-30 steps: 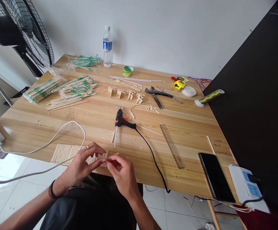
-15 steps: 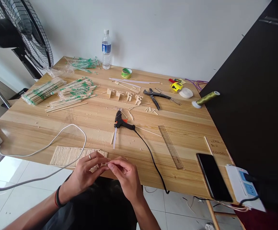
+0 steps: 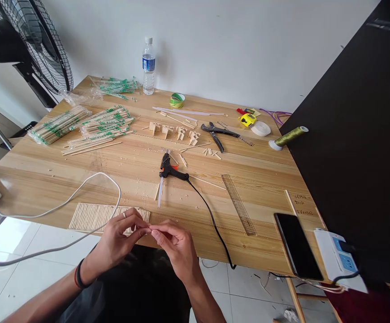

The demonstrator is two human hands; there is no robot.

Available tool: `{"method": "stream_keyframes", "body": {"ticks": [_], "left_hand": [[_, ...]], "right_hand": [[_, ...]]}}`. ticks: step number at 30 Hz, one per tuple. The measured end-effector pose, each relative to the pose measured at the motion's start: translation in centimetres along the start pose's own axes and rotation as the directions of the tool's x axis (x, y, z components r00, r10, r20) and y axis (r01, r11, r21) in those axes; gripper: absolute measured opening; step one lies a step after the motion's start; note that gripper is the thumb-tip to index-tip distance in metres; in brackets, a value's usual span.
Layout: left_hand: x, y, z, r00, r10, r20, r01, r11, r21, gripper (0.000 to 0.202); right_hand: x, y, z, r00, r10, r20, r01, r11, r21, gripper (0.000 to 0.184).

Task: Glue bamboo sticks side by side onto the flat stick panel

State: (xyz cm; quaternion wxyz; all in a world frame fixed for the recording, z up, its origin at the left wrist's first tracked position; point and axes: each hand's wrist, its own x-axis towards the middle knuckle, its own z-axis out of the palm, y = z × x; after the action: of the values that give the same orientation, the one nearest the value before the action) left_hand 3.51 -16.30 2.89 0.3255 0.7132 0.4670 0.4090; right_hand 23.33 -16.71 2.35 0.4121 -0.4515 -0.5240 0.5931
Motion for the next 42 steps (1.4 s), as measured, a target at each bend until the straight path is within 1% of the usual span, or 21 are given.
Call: {"method": "stream_keyframes", "body": {"ticks": [8, 10, 13, 15, 18, 21, 24, 27, 29, 32, 34, 38, 42], "left_hand": [[0.3, 0.2, 0.0, 0.983, -0.132, 0.13, 0.141, 0.988, -0.059, 0.017], [0.5, 0.1, -0.1, 0.969, -0.168, 0.18, 0.185, 0.98, -0.08, 0.02], [0.7, 0.0, -0.3, 0.936, -0.226, 0.27, 0.269, 0.954, -0.134, 0.024], [0.8, 0.0, -0.4, 0.918, -0.243, 0.315, 0.308, 0.935, -0.175, 0.026], [1.0, 0.4, -0.5, 0.901, -0.244, 0.358, 0.332, 0.92, -0.208, 0.03], [1.0, 0.7, -0.8, 0.898, -0.228, 0.376, 0.33, 0.914, -0.234, 0.031], [1.0, 0.6, -1.2, 0.905, -0.221, 0.364, 0.33, 0.904, -0.27, 0.03], [0.9, 0.2, -1.3, 0.909, -0.258, 0.328, 0.366, 0.872, -0.327, 0.028], [0.7, -0.1, -1.1, 0.9, -0.307, 0.308, 0.412, 0.83, -0.376, 0.029], [0.6, -0.3, -0.8, 0.873, -0.377, 0.31, 0.481, 0.772, -0.415, 0.031], [0.5, -0.3, -0.5, 0.85, -0.405, 0.338, 0.522, 0.738, -0.427, 0.034], [0.4, -0.4, -0.3, 0.778, -0.42, 0.468, 0.621, 0.63, -0.466, 0.045], [0.3, -0.7, -0.3, 0.714, -0.406, 0.569, 0.692, 0.528, -0.491, 0.05]], "right_hand": [[-0.2, 0.0, -0.4, 1.0, -0.007, -0.009, 0.007, 1.0, -0.025, 0.016], [-0.2, 0.0, -0.5, 1.0, -0.01, -0.015, 0.009, 1.0, -0.027, 0.015], [-0.2, -0.3, -0.5, 1.0, -0.019, -0.015, 0.018, 0.999, -0.039, 0.013], [-0.3, -0.6, -0.4, 0.999, -0.03, -0.015, 0.029, 0.998, -0.054, 0.011], [-0.4, -0.9, -0.2, 0.998, -0.054, -0.027, 0.052, 0.994, -0.091, 0.009], [-0.4, -1.0, -0.2, 0.996, -0.086, -0.036, 0.082, 0.99, -0.115, 0.007], [-0.4, -1.0, -0.7, 0.989, -0.133, -0.065, 0.124, 0.984, -0.125, 0.006], [-0.4, -1.0, -1.3, 0.982, -0.172, -0.083, 0.159, 0.977, -0.143, 0.004], [-0.3, -1.1, -1.5, 0.98, -0.192, -0.06, 0.18, 0.971, -0.158, 0.005], [-0.3, -1.1, -1.2, 0.971, -0.239, -0.021, 0.23, 0.952, -0.202, 0.008], [-0.3, -1.1, -0.9, 0.957, -0.291, -0.01, 0.28, 0.929, -0.242, 0.011], [-0.3, -1.2, -0.5, 0.921, -0.387, 0.043, 0.382, 0.874, -0.3, 0.012], [-0.6, -1.8, -0.4, 0.908, -0.408, 0.099, 0.417, 0.847, -0.329, 0.012]]}}
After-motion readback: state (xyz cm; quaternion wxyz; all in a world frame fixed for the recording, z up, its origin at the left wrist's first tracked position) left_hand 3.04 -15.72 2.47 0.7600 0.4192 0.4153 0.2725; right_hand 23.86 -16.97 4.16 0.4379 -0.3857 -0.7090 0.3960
